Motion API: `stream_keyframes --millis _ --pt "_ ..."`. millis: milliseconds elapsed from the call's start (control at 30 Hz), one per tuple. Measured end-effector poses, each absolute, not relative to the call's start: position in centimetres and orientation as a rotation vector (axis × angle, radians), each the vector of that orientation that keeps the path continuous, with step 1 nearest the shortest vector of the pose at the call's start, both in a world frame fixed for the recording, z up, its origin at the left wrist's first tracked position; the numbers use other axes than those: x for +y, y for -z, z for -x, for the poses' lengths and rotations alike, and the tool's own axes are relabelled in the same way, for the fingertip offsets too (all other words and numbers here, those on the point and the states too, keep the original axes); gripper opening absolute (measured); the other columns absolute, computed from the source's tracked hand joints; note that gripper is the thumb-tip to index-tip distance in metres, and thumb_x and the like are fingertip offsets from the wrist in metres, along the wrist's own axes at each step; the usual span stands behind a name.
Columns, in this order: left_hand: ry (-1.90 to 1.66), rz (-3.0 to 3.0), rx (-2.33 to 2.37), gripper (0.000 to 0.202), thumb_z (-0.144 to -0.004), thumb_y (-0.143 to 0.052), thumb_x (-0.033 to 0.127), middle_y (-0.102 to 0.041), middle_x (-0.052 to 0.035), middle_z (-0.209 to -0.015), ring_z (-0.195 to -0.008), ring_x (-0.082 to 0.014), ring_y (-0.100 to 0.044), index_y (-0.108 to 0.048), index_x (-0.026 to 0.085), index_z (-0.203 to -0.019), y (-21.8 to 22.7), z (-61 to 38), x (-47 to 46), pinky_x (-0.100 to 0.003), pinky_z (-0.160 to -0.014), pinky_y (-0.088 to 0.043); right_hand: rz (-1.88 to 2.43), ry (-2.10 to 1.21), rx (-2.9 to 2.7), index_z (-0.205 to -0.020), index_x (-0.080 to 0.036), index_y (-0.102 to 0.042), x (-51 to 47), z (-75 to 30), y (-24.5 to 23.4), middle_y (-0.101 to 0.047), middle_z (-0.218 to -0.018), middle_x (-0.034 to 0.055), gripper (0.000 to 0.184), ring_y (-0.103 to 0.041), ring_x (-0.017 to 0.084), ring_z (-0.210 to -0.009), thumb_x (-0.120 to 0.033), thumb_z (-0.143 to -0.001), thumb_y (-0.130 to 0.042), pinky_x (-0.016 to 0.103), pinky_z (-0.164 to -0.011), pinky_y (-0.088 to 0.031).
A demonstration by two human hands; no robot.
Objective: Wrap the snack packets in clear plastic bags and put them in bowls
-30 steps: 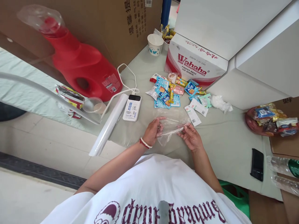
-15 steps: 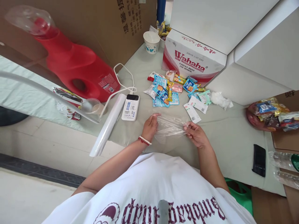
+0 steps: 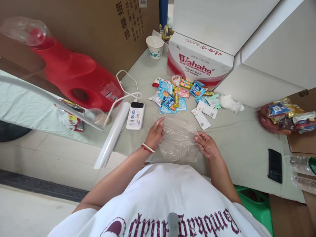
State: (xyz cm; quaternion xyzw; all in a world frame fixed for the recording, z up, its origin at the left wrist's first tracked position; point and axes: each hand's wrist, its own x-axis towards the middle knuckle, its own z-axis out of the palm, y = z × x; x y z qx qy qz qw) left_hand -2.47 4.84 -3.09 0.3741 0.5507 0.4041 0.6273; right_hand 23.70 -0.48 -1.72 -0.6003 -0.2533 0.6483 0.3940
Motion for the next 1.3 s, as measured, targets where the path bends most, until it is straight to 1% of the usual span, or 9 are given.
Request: stream_keyframes --millis 200,267,367,533,767,933,1067,1200,1300 --pt "-0.982 -1.535 1.928 0.069 -0.090 -0.065 0.047 -0.066 -0.0080 -0.093 -0.086 -0.0243 -0.066 -0.047 0.010 -0.146 5.4 3.3 3.9 -0.041 -0.085 -0.054 1.701 -1.420 -0.763 -0.093 -0.019 -0.066 -0.8 -24.9 3.7 -0.052 -0.066 -0.0071 0.051 -0.037 0.007 -0.048 -0.053 -0.061 -0.089 0.022 -0.043 -0.026" --pt "-1.078 -1.852 1.964 0.063 -0.091 -0.065 0.046 -0.067 -0.0192 -0.118 -0.116 -0.0328 -0.064 -0.054 0.012 -0.142 5.4 3.0 2.9 -0.052 -0.106 -0.046 1.698 -1.374 -0.801 -0.096 -0.020 -0.066 -1.1 -24.4 4.2 -0.057 -0.071 -0.0054 0.049 -0.041 0.008 -0.051 -0.051 -0.065 -0.087 0.023 -0.046 -0.030" --pt "-0.841 -2.405 1.625 0.044 -0.098 -0.058 0.037 -0.064 -0.0168 -0.142 -0.144 -0.0345 -0.049 -0.062 0.025 -0.140 5.2 2.4 1.7 -0.062 -0.125 -0.019 1.645 -1.245 -0.927 -0.101 -0.022 -0.067 -2.0 -23.8 4.1 -0.063 -0.081 -0.0019 0.042 -0.053 0.013 -0.066 -0.045 -0.070 -0.084 0.026 -0.060 -0.044" --pt "-0.204 -2.475 1.568 0.061 -0.104 -0.041 0.044 -0.036 -0.0196 -0.168 -0.156 -0.0369 -0.034 -0.042 0.021 -0.160 5.5 2.8 1.1 -0.075 -0.123 -0.006 1.604 -0.933 -1.030 -0.107 -0.028 -0.070 -4.7 -25.5 1.7 -0.063 -0.088 0.0006 0.035 -0.057 0.018 -0.081 -0.040 -0.077 -0.084 0.033 -0.080 -0.051" --pt "-0.054 -2.481 1.608 0.068 -0.105 -0.035 0.047 -0.025 -0.0208 -0.170 -0.159 -0.0377 -0.028 -0.034 0.011 -0.163 6.1 3.6 0.7 -0.077 -0.123 -0.008 1.604 -1.419 -0.485 -0.120 -0.029 -0.064 -3.8 -26.7 1.1 -0.071 -0.099 0.0064 0.060 -0.070 0.022 -0.077 -0.070 -0.078 -0.077 0.032 -0.057 -0.056" --pt "-0.059 -2.475 1.619 0.070 -0.105 -0.035 0.049 -0.025 -0.0200 -0.170 -0.159 -0.0379 -0.028 -0.034 0.010 -0.163 6.2 3.5 0.6 -0.077 -0.123 -0.010 1.587 -1.581 -0.690 -0.117 -0.025 -0.069 0.0 -24.1 0.8 -0.073 -0.088 0.0032 0.062 -0.063 0.015 -0.060 -0.047 -0.063 -0.093 0.027 -0.054 -0.049" --pt "-0.082 -2.461 1.607 0.070 -0.106 -0.034 0.049 -0.024 -0.0193 -0.171 -0.160 -0.0351 -0.027 -0.032 0.010 -0.163 6.2 3.8 0.6 -0.074 -0.125 -0.007 1.664 -0.995 -0.782 -0.089 -0.019 -0.072 2.3 -27.6 -0.1 -0.066 -0.074 0.0009 0.035 -0.054 0.012 -0.060 -0.042 -0.066 -0.084 0.028 -0.059 -0.046" --pt "-0.110 -2.431 1.597 0.071 -0.105 -0.035 0.051 -0.025 -0.0190 -0.171 -0.160 -0.0343 -0.026 -0.032 0.011 -0.164 6.2 3.9 0.6 -0.072 -0.127 -0.005 1.848 -0.352 -1.001 -0.091 -0.020 -0.070 5.9 -30.2 -2.3 -0.069 -0.085 0.0041 0.023 -0.059 0.017 -0.073 -0.038 -0.078 -0.071 0.034 -0.072 -0.050" --pt "-0.127 -2.424 1.589 0.072 -0.105 -0.034 0.052 -0.025 -0.0189 -0.171 -0.161 -0.0337 -0.025 -0.031 0.011 -0.164 6.2 3.9 0.6 -0.071 -0.127 -0.003 1.720 -0.384 -1.756 -0.100 -0.022 -0.072 10.4 -25.4 -3.9 -0.072 -0.102 0.0085 0.017 -0.064 0.023 -0.090 -0.031 -0.090 -0.061 0.039 -0.086 -0.052"
